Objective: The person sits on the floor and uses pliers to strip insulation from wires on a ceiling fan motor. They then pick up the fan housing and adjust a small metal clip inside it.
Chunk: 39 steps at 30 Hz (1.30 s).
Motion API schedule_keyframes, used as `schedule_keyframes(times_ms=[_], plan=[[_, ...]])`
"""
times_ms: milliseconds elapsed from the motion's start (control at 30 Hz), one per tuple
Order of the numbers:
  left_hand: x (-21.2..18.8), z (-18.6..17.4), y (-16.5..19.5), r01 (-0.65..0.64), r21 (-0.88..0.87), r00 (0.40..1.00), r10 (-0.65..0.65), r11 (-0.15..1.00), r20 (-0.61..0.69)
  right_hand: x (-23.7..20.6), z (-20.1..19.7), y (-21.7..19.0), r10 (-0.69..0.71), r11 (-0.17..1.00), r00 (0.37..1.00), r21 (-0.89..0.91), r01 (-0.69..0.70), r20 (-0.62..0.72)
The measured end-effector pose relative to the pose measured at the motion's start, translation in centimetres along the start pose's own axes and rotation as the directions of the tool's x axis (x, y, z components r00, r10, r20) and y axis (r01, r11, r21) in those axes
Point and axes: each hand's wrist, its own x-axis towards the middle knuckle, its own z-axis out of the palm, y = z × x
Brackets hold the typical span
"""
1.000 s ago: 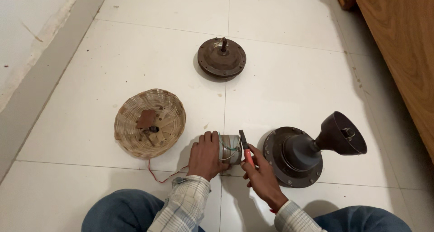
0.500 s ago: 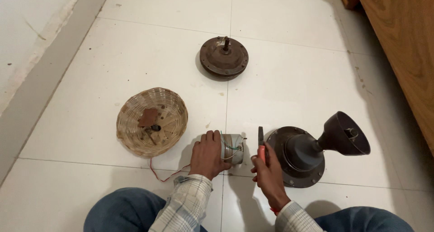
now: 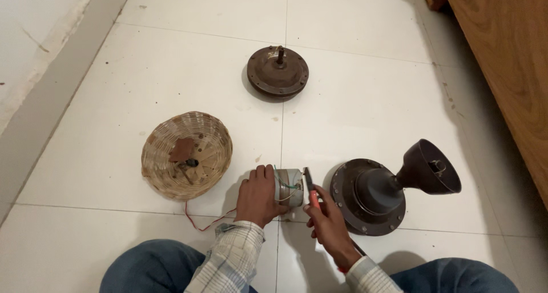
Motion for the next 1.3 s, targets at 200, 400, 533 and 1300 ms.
schedule_keyframes(times_ms=[200, 400, 533, 1300], plan=[[0.0, 0.1, -0.2, -0.024, -0.021, 0.999, 0.023, 1.000, -0.030, -0.5, 0.4, -0.5, 0.039, 0.999, 0.999, -0.029, -0.038, 0.004], [0.0, 0.2, -0.1, -0.020, 0.006, 1.000, 0.020, 1.000, -0.016, 0.5, 0.3, -0.2, 0.004, 0.997, 0.996, 0.078, 0.003, -0.089], [0.1, 0.0, 0.0, 0.005, -0.008, 1.000, -0.004, 1.000, 0.012, 0.7, -0.3, 0.1, 0.011, 0.998, 0.998, 0.053, -0.014, 0.062], [0.0, 0.1, -0.2, -0.028, -0.007, 1.000, 0.027, 1.000, -0.011, 1.0, 0.1, 1.3, -0.043, 0.989, 0.995, 0.140, 0.055, -0.088]])
